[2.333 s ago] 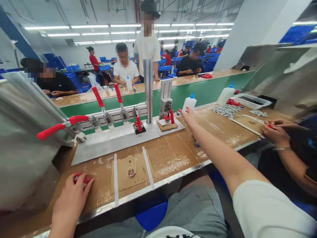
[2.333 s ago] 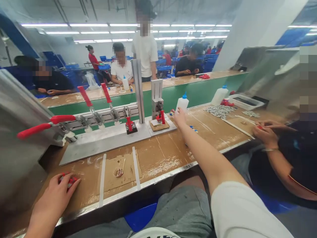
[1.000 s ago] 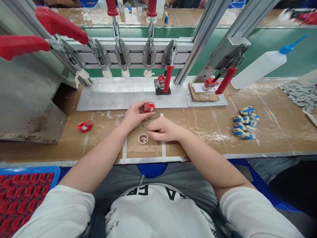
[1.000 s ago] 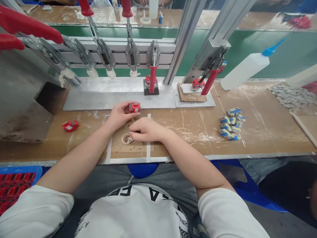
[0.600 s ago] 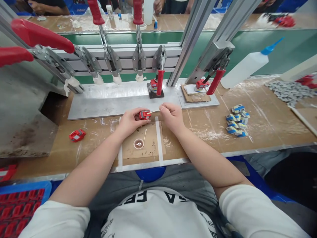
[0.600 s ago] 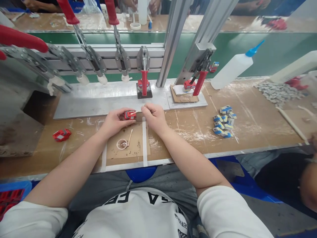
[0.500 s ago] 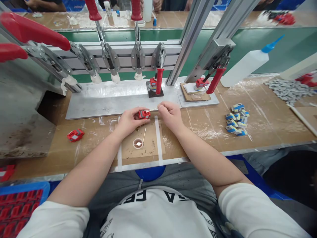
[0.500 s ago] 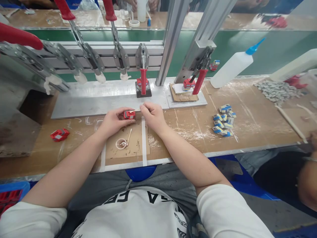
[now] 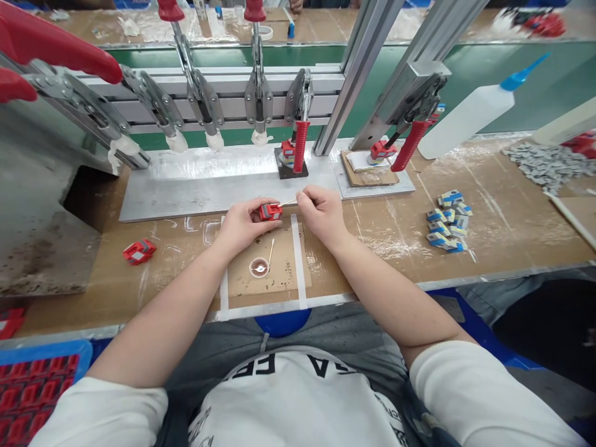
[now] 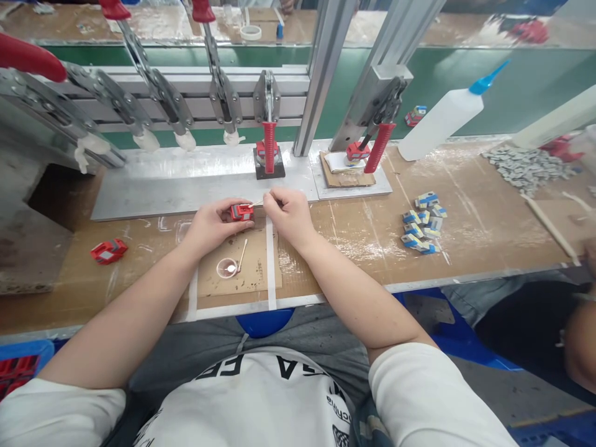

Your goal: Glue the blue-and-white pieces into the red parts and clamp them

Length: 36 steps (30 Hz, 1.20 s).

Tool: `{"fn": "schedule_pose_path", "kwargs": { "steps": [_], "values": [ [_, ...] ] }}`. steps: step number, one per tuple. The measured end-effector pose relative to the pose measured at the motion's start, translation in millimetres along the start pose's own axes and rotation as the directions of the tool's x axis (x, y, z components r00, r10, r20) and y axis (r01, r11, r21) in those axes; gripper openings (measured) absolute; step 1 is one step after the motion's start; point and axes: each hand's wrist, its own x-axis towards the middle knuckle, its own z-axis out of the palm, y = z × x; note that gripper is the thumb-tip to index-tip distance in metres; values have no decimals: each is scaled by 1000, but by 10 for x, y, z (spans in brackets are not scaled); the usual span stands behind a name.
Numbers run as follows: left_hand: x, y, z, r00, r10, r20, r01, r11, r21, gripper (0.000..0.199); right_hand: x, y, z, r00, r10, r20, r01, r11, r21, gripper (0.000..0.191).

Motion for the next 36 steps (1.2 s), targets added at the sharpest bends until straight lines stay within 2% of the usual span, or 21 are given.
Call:
{"fn": "schedule_pose_path", "kwargs": {
  "steps": [4, 12, 14, 18, 20, 21, 22, 24, 26, 27, 28, 29, 30, 31, 32, 33, 34, 35, 36],
  "values": [
    [-10, 11, 5, 1000, 3, -14, -3, 1000, 23, 46, 8, -9, -29, 1000, -15, 15, 15, 999, -32, 39],
    [-44, 95, 3, 998, 51, -20, -47, 988, 150, 39, 26, -45, -21, 971, 64, 232, -85, 993, 83, 42],
    [-43, 93, 5, 999, 44, -20, -41, 988, 149, 39, 25, -45, -4, 971, 69, 230, -99, 988, 120, 43],
    [-25, 57, 4, 999, 22, -35, -19, 997, 78, 43, 9, -67, -29, 993, 43, 109, -58, 989, 136, 44],
    [-7, 39, -5, 999, -8, -35, 7, 1000, -17, 46, -18, -116, -60, 987, -26, 161, 5, 991, 134, 45],
    [3, 34, -12, 999, -23, -37, 20, 997, -68, 48, -40, -153, -68, 965, -82, 251, 47, 989, 141, 45],
    [14, 31, -20, 998, -35, -43, 30, 993, -113, 50, -68, -195, -68, 919, -142, 368, 93, 984, 150, 45],
    [37, 30, -38, 997, -44, -70, 31, 985, -168, 53, -141, -286, -40, 759, -242, 605, 192, 970, 147, 43],
    [54, 32, -52, 994, -48, -98, 28, 981, -194, 54, -214, -360, 3, 610, -269, 745, 295, 950, 101, 43],
    [60, 32, -57, 993, -52, -107, 29, 978, -207, 54, -238, -379, 18, 573, -262, 776, 334, 940, 71, 43],
    [63, 32, -60, 992, -54, -111, 29, 975, -222, 54, -244, -381, 22, 573, -254, 779, 355, 934, 44, 44],
    [64, 31, -62, 992, -57, -112, 30, 972, -235, 54, -226, -363, 14, 629, -246, 738, 354, 935, 11, 45],
    [62, 30, -63, 992, -64, -110, 35, 969, -245, 54, -182, -327, -7, 737, -233, 634, 325, 945, -30, 46],
    [59, 28, -64, 992, -72, -104, 44, 967, -251, 54, -112, -275, -38, 861, -207, 465, 268, 961, -68, 46],
    [54, 25, -65, 992, -83, -97, 57, 966, -252, 54, -17, -210, -76, 952, -169, 255, 198, 976, -92, 47],
    [50, 22, -66, 992, -95, -89, 70, 966, -249, 55, 94, -140, -117, 991, -125, 56, 130, 987, -98, 47],
    [45, 19, -68, 991, -103, -85, 79, 966, -246, 55, 213, -72, -155, 993, -87, -77, 80, 992, -93, 48],
    [41, 16, -71, 991, -103, -86, 80, 966, -244, 55, 330, -13, -188, 991, -62, -117, 52, 995, -86, 50],
    [38, 12, -74, 991, -95, -90, 71, 967, -246, 55, 435, 30, -214, 996, -51, -77, 45, 996, -77, 52]
  ]
}}
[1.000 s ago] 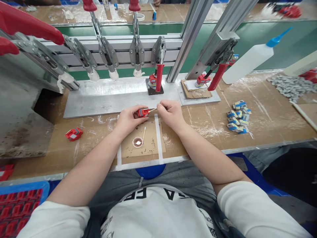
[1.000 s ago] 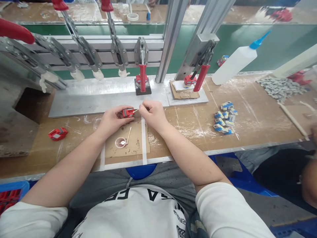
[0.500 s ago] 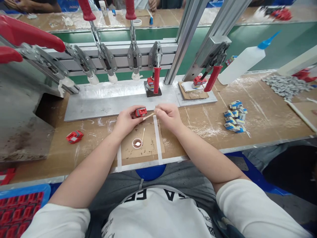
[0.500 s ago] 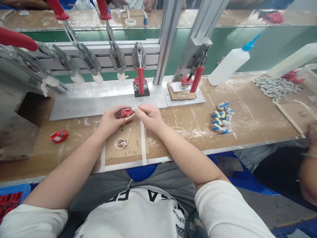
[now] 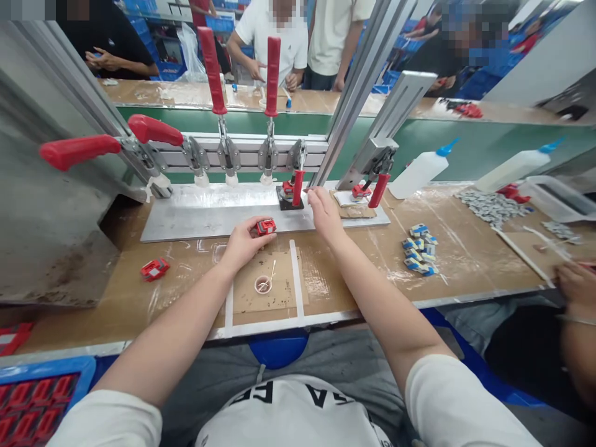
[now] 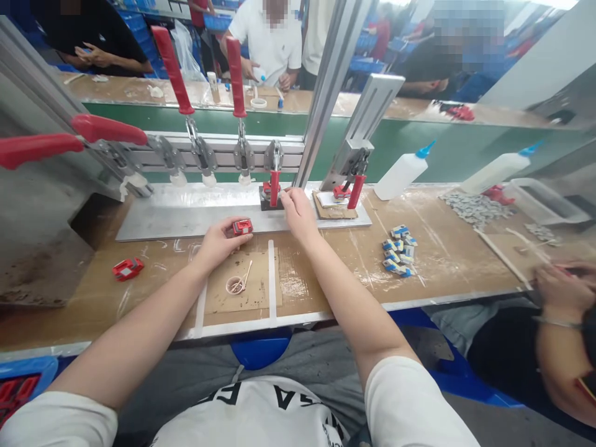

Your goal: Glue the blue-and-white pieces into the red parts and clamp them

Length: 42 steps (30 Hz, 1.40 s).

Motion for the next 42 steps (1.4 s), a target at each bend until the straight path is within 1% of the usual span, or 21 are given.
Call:
{"fn": "schedule_pose_path", "kwargs": {
  "steps": [2, 3, 4, 5, 7, 10, 13, 18, 22, 24, 27, 29, 31, 33, 35, 37, 38, 40, 42],
  "values": [
    [-3, -6, -8, 1000, 25, -5, -25, 1000, -16, 54, 153, 28, -20, 991, 2, 136, -8, 999, 43, 57],
    [-5, -10, -11, 999, 34, -7, -34, 999, -29, 54, 201, 5, -30, 984, 5, 179, -17, 998, 68, 60],
    [-6, -14, -14, 999, 39, -8, -39, 998, -42, 54, 235, -39, -42, 982, 8, 189, -28, 994, 104, 63],
    [-7, -17, -17, 999, 42, -4, -42, 998, -51, 54, 261, -100, -56, 986, 13, 166, -40, 987, 157, 64],
    [-11, -22, -22, 999, 45, 8, -44, 998, -53, 54, 316, -246, -86, 996, 30, 83, -54, 952, 302, 63],
    [-18, -27, -26, 999, 48, 14, -48, 998, -29, 53, 430, -429, -103, 998, 55, -28, -31, 843, 536, 58],
    [-21, -35, -24, 999, 35, -1, -35, 999, 2, 53, 521, -510, -69, 995, 49, -84, 19, 750, 661, 51],
    [-8, -62, -7, 999, 22, 28, -23, 999, 29, 54, 537, -609, -12, 993, 47, -112, 55, 647, 761, 37],
    [2, -68, 7, 999, 43, 21, -43, 999, -1, 54, 558, -710, -62, 998, 20, -62, 39, 575, 817, 42],
    [1, -61, 13, 999, 32, 15, -32, 999, -6, 53, 586, -727, -107, 999, -10, -44, 41, 591, 806, 44],
    [-9, -49, 18, 1000, 11, 21, -11, 1000, 2, 52, 652, -723, -177, 996, -76, -44, 85, 693, 716, 49],
    [-18, -42, 16, 1000, 16, 20, -16, 1000, 20, 50, 714, -715, -220, 991, -127, -35, 118, 731, 672, 54],
    [-26, -32, 13, 1000, 25, 15, -25, 999, 38, 49, 773, -687, -250, 988, -151, -23, 129, 745, 654, 56],
    [-33, -20, 9, 1000, 20, 12, -20, 999, 43, 48, 797, -600, -248, 990, -138, -32, 127, 764, 632, 53],
    [-36, -11, 5, 1000, 3, 8, -3, 1000, 28, 49, 761, -431, -197, 992, -105, -74, 129, 802, 584, 45],
    [-36, -8, 0, 1000, -4, 4, 4, 1000, 15, 50, 676, -194, -98, 993, -37, -112, 90, 853, 514, 32],
    [-34, -9, -3, 1000, 0, 5, 0, 1000, 14, 50, 626, -65, -39, 995, 17, -103, 35, 876, 480, 27],
    [-29, -17, -11, 1000, 17, 10, -18, 1000, 18, 50, 538, 172, 79, 989, 149, -9, -130, 888, 442, 25],
    [-26, -27, -18, 999, 30, 15, -30, 999, 34, 51, 486, 344, 170, 953, 278, 119, -302, 843, 444, 29]
  ]
}}
